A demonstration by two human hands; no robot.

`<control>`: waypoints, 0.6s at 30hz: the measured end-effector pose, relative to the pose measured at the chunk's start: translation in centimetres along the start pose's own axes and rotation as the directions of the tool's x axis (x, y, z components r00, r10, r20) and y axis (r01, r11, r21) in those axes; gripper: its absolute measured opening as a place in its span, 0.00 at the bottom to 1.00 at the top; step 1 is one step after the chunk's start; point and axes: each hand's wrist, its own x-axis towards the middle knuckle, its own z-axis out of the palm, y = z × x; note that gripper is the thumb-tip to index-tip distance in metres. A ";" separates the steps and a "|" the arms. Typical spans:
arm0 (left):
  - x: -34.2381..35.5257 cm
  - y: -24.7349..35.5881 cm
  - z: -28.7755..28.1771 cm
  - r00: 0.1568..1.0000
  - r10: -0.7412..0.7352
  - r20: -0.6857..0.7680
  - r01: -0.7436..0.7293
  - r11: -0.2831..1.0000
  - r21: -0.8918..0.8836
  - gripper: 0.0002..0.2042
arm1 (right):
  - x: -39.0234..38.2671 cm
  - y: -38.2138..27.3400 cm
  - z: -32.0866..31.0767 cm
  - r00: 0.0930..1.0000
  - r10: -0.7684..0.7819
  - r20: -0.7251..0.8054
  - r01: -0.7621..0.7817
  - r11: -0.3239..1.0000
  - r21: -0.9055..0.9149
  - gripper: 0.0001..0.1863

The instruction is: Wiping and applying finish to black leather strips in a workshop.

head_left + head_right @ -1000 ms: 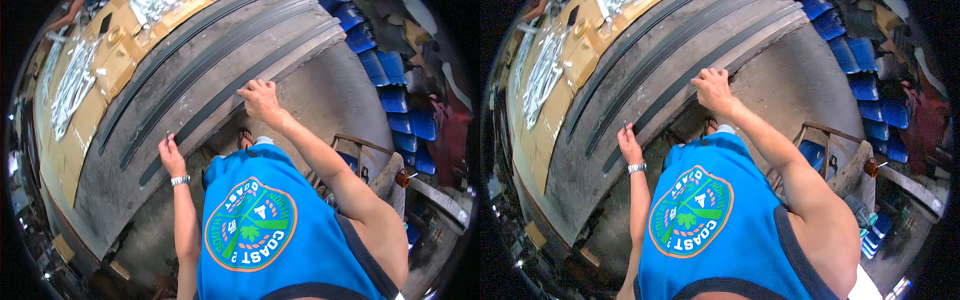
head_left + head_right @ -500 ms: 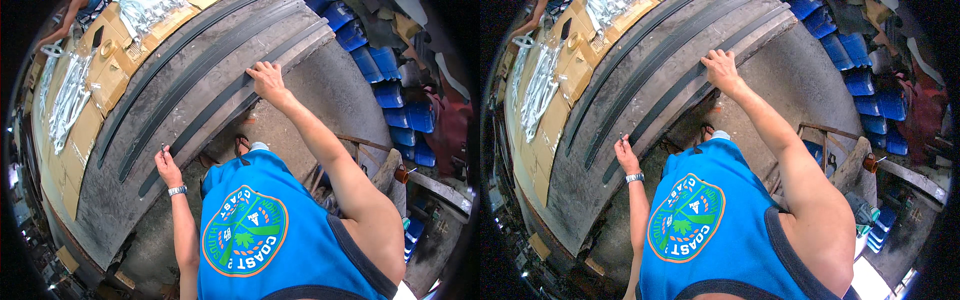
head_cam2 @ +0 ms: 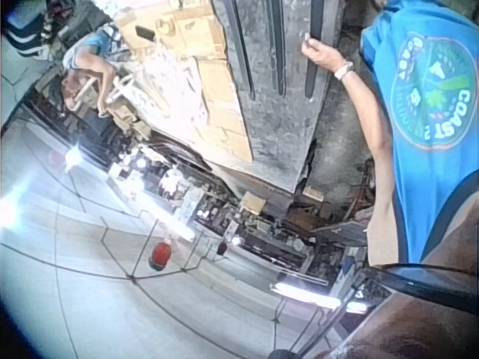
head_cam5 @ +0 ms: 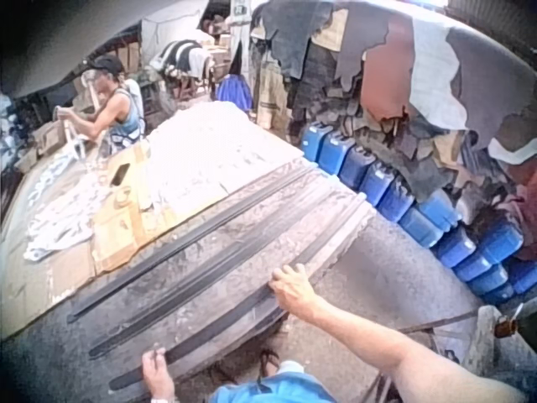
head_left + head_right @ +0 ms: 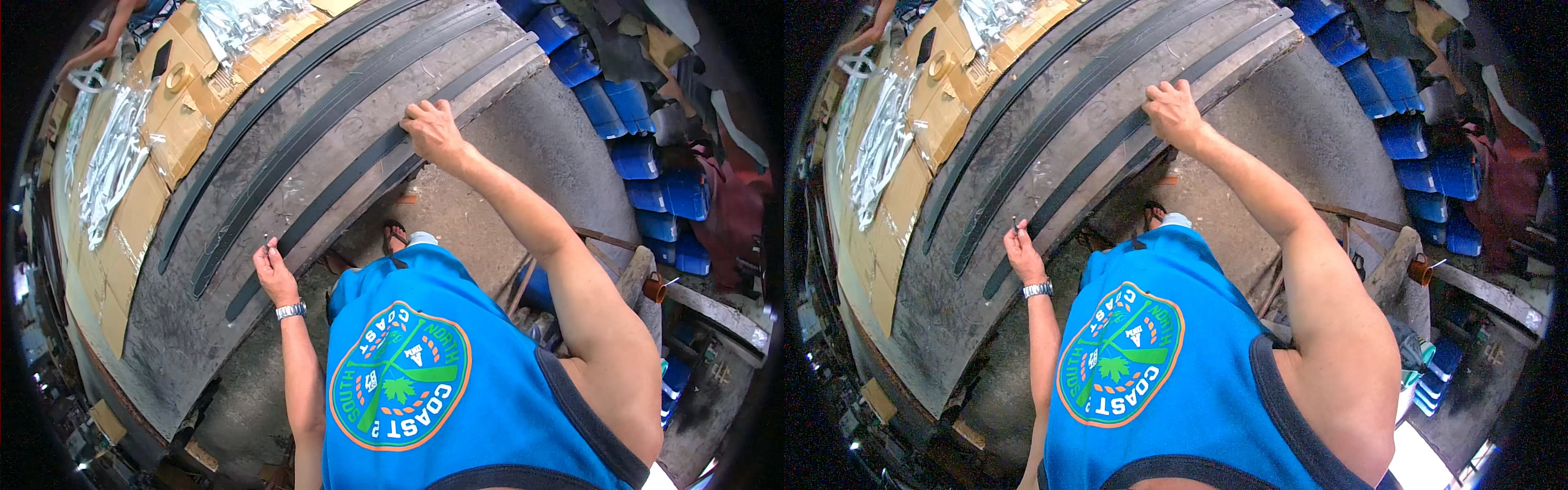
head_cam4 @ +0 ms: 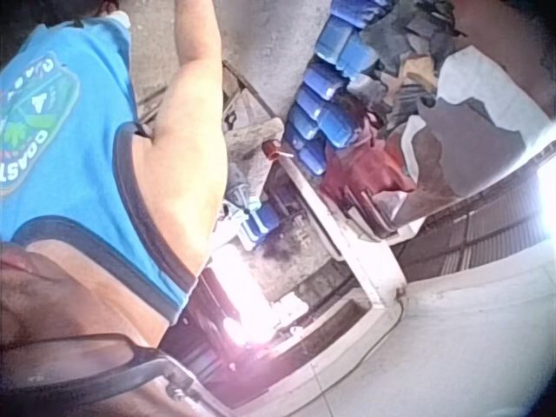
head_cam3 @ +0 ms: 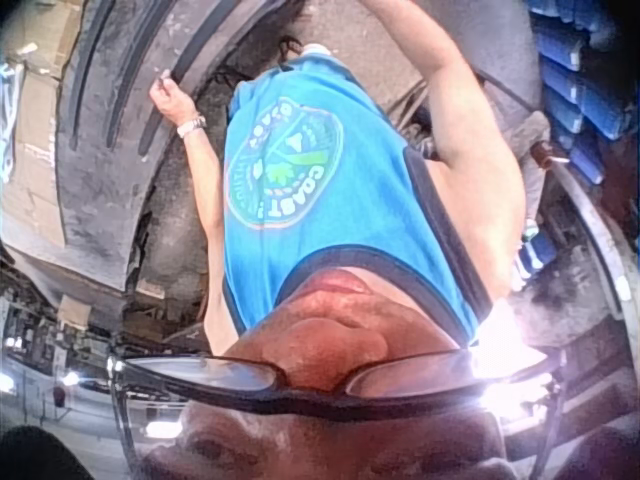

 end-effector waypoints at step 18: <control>0.0 0.0 0.1 1.000 0.015 -0.019 -0.015 1.000 -0.008 0.09 | -5.2 -8.1 -2.0 0.999 -0.030 -0.039 0.043 0.917 0.397 0.17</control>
